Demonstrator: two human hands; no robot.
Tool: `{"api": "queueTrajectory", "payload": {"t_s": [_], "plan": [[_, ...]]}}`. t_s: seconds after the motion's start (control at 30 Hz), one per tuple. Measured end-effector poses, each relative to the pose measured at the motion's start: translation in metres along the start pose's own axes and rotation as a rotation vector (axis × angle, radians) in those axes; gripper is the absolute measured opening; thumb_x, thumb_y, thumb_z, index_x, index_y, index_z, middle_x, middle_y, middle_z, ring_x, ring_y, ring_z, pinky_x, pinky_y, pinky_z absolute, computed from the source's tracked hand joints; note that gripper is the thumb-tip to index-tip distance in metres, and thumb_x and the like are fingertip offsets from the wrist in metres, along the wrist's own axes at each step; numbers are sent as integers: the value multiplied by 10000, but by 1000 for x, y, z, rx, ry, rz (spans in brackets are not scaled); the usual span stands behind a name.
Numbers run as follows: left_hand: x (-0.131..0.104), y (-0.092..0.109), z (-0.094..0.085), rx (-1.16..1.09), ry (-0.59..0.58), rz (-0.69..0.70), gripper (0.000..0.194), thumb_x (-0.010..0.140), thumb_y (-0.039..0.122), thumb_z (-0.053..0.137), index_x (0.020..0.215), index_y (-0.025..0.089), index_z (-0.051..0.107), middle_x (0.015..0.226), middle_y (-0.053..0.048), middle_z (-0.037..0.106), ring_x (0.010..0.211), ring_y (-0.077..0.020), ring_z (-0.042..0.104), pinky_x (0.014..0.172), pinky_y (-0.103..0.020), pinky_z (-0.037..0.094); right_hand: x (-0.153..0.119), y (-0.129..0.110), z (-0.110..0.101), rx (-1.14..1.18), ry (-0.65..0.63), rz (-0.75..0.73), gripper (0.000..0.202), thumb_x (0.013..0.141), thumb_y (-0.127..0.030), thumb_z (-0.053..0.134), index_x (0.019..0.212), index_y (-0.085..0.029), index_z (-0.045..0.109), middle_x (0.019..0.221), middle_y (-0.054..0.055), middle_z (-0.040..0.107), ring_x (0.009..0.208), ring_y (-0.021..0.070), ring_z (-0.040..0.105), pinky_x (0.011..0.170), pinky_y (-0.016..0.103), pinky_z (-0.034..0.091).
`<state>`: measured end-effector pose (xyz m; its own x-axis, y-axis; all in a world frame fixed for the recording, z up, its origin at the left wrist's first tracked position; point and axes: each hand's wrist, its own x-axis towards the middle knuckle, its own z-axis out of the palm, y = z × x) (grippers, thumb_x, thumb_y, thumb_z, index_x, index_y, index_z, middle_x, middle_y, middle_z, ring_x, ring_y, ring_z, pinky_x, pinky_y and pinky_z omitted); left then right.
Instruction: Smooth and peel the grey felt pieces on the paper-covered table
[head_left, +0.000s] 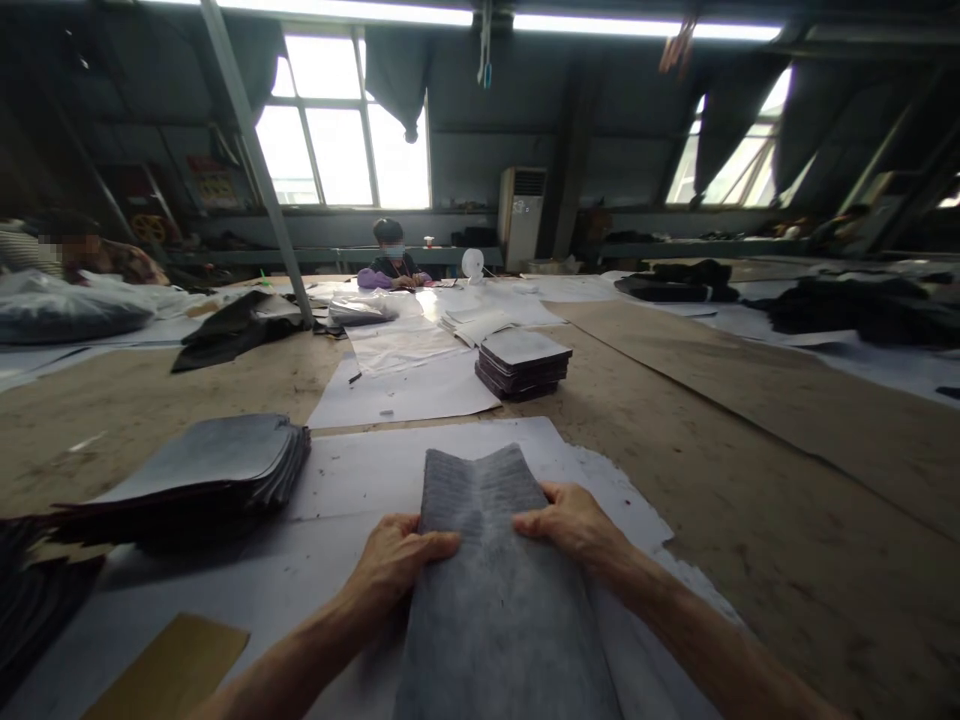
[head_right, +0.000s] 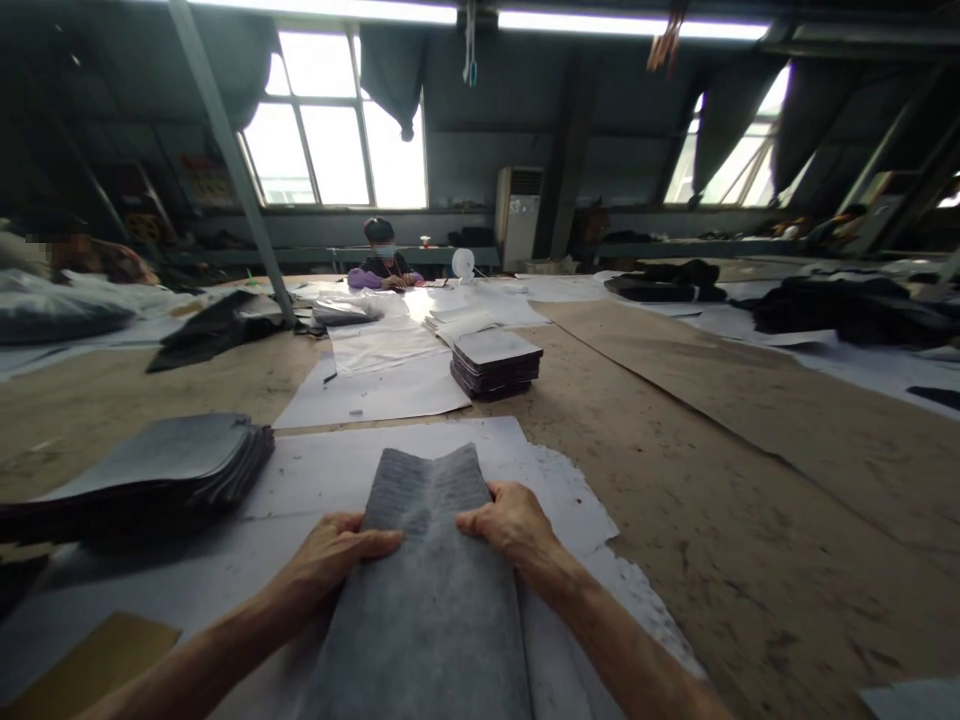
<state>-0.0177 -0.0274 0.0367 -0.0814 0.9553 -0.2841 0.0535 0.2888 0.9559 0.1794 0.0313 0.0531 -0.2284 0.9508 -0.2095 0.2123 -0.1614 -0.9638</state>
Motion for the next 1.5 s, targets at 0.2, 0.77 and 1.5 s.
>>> {"api": "queueTrajectory", "payload": {"t_s": [0.2,0.77,1.5], "plan": [[23,14,-11,-191,24,170,309,537,242,698,819,126,655,762,-46,690,700,-213,633,637,-286,494,21,8,10,204,-24,-175,438,550,-244,655,978,-186,580,897,4,666,790,189,612,698,279,489],[92,16,-34,-259,20,305,471,456,32,549,908,161,580,755,6,658,672,-154,607,604,-232,456,74,-4,2,125,-80,-36,319,476,-120,652,780,-187,580,722,-47,634,626,118,570,566,214,435],[133,25,-32,-193,-17,315,617,384,-25,438,971,120,560,838,-38,631,755,-185,593,586,-227,447,97,-14,-4,-39,-97,-136,613,473,-111,639,1077,-179,560,981,38,649,855,224,608,736,324,487]]}}
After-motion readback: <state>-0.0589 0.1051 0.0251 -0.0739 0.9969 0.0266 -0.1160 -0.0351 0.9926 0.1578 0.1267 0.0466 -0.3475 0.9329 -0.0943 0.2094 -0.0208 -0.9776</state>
